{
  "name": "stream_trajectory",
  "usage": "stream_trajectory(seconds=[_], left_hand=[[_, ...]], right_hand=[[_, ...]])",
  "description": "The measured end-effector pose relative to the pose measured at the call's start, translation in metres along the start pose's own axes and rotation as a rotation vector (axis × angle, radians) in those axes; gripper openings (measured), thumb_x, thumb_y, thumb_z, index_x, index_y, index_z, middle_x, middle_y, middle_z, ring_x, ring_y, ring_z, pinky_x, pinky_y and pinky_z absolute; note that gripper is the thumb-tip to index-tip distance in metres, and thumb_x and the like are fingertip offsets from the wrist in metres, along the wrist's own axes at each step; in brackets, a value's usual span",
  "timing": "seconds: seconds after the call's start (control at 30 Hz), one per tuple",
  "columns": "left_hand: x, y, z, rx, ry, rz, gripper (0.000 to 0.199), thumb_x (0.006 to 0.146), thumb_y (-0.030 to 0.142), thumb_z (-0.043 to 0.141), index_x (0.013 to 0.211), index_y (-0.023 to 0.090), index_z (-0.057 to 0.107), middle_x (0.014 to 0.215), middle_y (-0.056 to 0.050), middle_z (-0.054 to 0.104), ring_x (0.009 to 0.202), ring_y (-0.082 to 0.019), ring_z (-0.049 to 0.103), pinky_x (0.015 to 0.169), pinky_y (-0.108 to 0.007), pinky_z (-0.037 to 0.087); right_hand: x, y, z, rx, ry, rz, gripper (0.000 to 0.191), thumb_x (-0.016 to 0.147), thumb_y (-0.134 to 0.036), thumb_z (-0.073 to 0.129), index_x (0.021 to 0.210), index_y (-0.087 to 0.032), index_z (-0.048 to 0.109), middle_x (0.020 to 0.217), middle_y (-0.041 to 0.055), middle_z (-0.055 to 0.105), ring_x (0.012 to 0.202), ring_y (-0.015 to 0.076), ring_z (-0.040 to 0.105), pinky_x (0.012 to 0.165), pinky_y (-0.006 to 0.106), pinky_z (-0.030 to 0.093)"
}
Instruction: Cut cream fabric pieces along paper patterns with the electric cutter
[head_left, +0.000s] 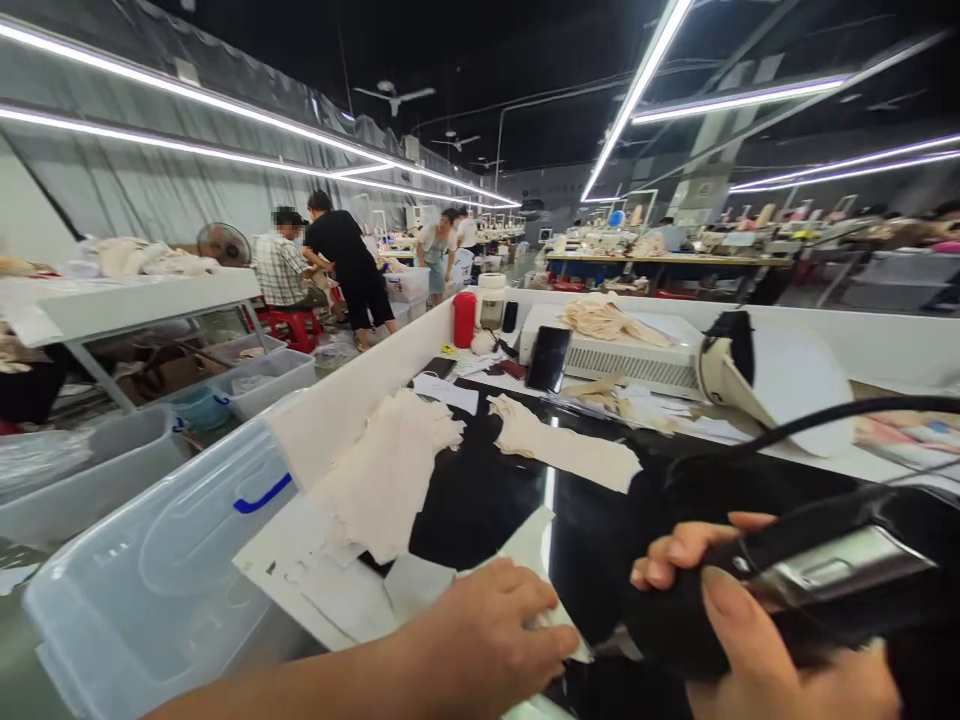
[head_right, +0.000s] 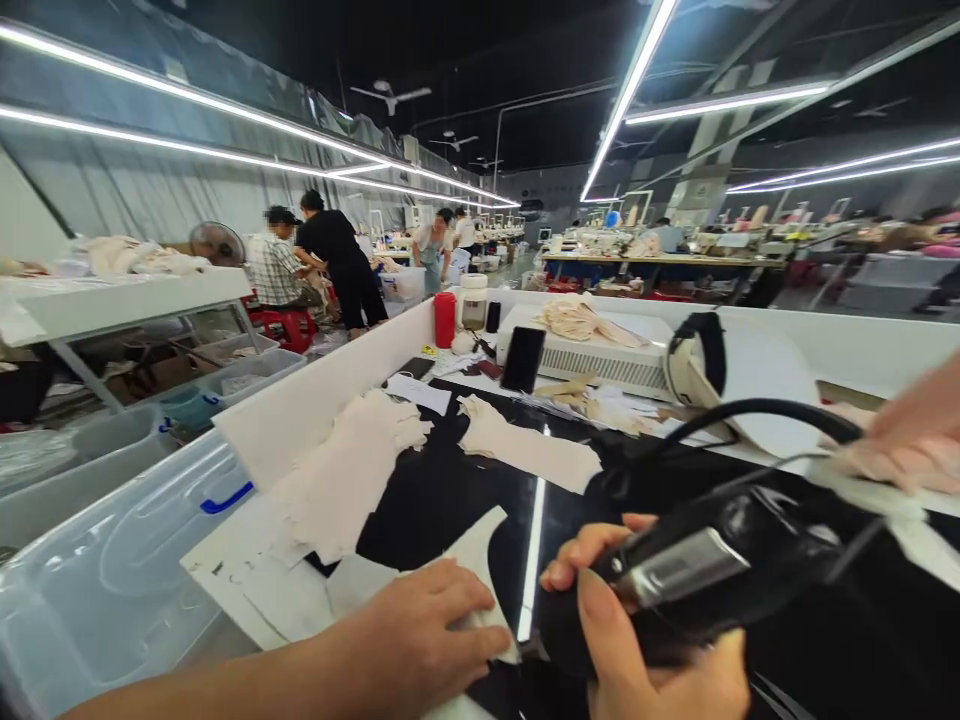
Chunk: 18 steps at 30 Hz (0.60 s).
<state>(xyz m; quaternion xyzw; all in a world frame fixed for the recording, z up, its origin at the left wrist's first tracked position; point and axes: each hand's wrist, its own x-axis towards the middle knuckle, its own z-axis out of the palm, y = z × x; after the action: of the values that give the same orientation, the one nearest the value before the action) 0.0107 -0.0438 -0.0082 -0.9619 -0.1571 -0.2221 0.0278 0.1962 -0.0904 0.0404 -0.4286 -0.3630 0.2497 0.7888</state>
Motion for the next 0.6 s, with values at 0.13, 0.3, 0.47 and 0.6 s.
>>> stream_trajectory(seconds=[0.13,0.3,0.47,0.6], left_hand=[[-0.004,0.002,-0.009,-0.029,-0.005,-0.006,0.012,0.101,0.019,0.06,0.112,0.02,0.064,0.108,-0.007,0.067,0.102,-0.02,0.067,0.1,-0.037,0.056],[-0.005,0.003,-0.009,-0.033,0.008,-0.014,0.011,0.102,0.018,0.059,0.111,0.02,0.064,0.109,-0.007,0.067,0.103,-0.02,0.068,0.102,-0.042,0.057],[-0.006,0.004,-0.008,-0.042,0.022,-0.013,0.013,0.102,0.019,0.058,0.114,0.02,0.064,0.111,-0.008,0.067,0.104,-0.02,0.068,0.104,-0.044,0.058],[-0.007,0.004,-0.007,-0.053,0.029,-0.017,0.016,0.102,0.019,0.058,0.117,0.02,0.064,0.114,-0.01,0.067,0.11,-0.022,0.068,0.104,-0.047,0.058]], right_hand=[[-0.005,-0.016,0.011,-0.005,0.002,-0.055,0.039,0.081,-0.037,0.086,0.109,-0.028,0.06,0.078,-0.0023,0.064,0.065,0.0184,0.063,0.062,0.034,0.059],[-0.004,-0.01,0.003,-0.009,-0.056,-0.067,0.035,0.087,-0.034,0.082,0.113,-0.029,0.06,0.081,-0.002,0.064,0.065,0.0185,0.065,0.064,0.036,0.059],[-0.004,-0.011,0.002,-0.004,-0.059,-0.05,0.036,0.087,-0.034,0.083,0.114,-0.029,0.06,0.082,-0.0017,0.065,0.066,0.0189,0.065,0.064,0.036,0.059],[-0.001,-0.016,0.012,0.027,0.013,-0.051,0.039,0.081,-0.034,0.085,0.11,-0.027,0.06,0.079,-0.0029,0.065,0.062,0.018,0.064,0.062,0.035,0.058]])
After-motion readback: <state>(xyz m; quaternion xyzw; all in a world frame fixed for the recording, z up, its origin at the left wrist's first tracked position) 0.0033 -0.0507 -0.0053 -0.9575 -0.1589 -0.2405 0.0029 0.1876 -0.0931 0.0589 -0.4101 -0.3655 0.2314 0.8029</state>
